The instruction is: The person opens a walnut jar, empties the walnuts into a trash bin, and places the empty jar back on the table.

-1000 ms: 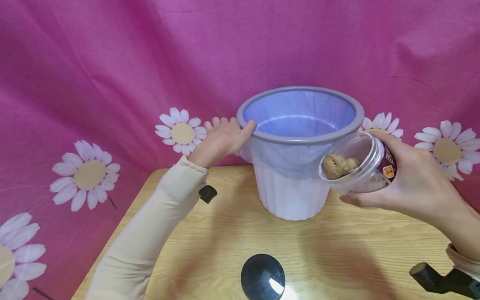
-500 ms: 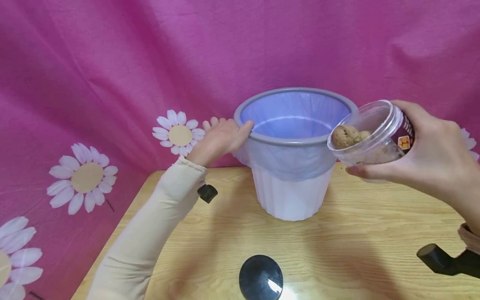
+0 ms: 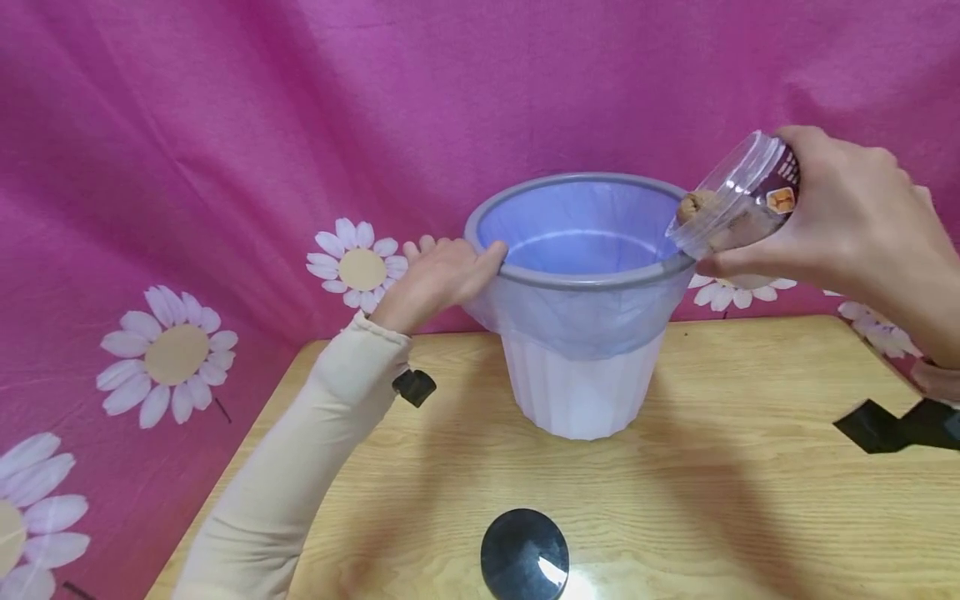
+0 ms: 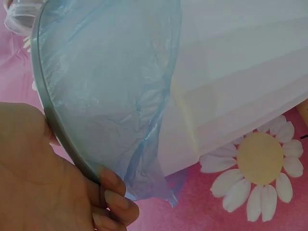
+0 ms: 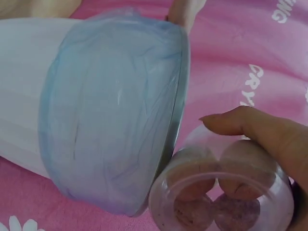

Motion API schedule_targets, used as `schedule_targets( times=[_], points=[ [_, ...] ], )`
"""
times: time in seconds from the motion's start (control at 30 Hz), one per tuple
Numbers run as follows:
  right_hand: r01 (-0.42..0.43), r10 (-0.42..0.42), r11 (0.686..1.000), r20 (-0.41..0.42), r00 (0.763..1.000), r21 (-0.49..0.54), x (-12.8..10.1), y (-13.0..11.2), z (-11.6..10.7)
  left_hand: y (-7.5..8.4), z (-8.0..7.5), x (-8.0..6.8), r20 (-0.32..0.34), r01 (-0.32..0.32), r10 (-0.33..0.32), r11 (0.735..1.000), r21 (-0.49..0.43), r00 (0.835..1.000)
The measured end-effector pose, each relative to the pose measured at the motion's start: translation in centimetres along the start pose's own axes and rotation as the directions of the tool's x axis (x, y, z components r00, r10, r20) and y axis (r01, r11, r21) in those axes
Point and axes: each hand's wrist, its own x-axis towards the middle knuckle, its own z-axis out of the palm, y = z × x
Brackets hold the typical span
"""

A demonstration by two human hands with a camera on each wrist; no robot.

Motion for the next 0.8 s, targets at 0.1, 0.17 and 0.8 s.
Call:
schedule_targets(
  times=[0.1, 0.17, 0.8],
  points=[
    [-0.004, 0.004, 0.999, 0.003, 1.000, -0.043, 0.3, -0.3, 0.1, 0.1, 0.0, -0.1, 0.004, 0.001, -0.001, 1.000, 0.009, 1.000],
    [-0.005, 0.005, 0.996, -0.005, 1.000, -0.092, 0.6, -0.5, 0.1, 0.1, 0.0, -0.1, 0.004, 0.001, -0.001, 1.000, 0.010, 1.000],
    [0.059, -0.063, 0.966, -0.006, 0.998, -0.252, 2.0, -0.3, 0.8, 0.2, 0.4, 0.1, 0.006, 0.014, -0.014, 1.000, 0.001, 1.000]
  ],
)
